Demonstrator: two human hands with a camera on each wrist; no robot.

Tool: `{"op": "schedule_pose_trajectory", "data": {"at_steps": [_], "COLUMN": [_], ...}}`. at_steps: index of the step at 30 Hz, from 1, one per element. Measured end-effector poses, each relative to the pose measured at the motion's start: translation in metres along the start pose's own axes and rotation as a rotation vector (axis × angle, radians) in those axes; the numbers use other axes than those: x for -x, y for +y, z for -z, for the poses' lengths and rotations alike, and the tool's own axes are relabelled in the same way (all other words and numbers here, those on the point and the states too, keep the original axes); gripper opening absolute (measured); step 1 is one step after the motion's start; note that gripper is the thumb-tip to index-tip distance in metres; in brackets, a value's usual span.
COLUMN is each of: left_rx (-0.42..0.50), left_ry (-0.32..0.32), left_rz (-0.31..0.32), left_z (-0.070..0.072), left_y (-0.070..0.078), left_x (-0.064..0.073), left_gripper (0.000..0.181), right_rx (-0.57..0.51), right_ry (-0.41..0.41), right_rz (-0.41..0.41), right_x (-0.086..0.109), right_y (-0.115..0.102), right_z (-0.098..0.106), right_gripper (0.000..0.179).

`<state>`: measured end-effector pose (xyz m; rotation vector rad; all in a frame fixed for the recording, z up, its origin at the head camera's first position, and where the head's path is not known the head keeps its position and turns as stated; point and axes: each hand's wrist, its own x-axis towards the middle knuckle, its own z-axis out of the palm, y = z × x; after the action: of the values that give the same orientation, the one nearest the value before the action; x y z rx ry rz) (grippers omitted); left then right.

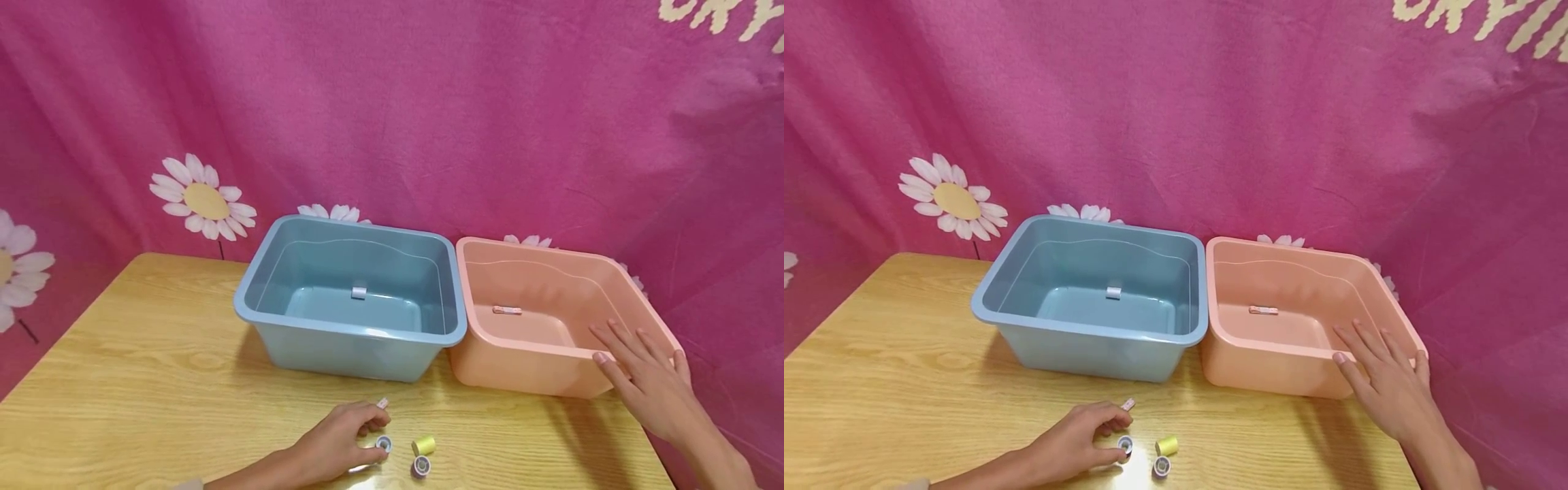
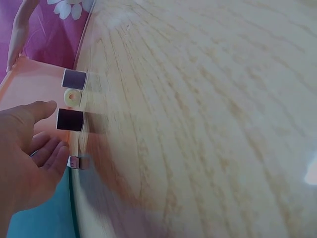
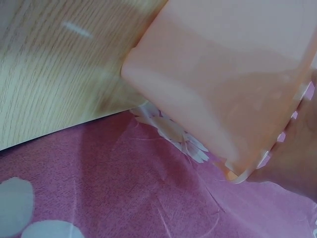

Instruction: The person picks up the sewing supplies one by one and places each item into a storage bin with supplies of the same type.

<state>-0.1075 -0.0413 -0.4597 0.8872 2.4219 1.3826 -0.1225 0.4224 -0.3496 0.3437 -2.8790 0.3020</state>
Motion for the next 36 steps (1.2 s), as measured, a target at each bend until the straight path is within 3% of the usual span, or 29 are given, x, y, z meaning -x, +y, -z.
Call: {"op": "schedule_pose_trajectory", "data": {"at_steps": [13, 21, 31, 36], "left_rx": [0.053, 0.004, -0.002, 0.039], "left_ry": [-0.029, -0.049, -0.021, 0.010], "left_rz": [-0.024, -0.022, -0.029, -0.033], "left_z": [-0.005, -0.006, -0.001, 0.007], "left_y": [-0.005, -0.005, -0.001, 0.004], "left_x": [0.002, 0.001, 0.000, -0.001], "left_gripper": [0.022, 0.017, 0.015, 0.017], "right_rx": [-0.009, -0.015, 0.004, -0.005], "right_ry": [0.005, 0.003, 0.034, 0.024], "right_rz": [0.010, 0.008, 0.031, 0.023], "right_x": [-0.001, 0.000, 0.000, 0.000], "right_y": [-0.001, -0.001, 0.000, 0.000], "right_z": [0.000, 0.000, -0.002, -0.002], "right_gripper": [0.051, 0.052, 0.052, 0.052]}}
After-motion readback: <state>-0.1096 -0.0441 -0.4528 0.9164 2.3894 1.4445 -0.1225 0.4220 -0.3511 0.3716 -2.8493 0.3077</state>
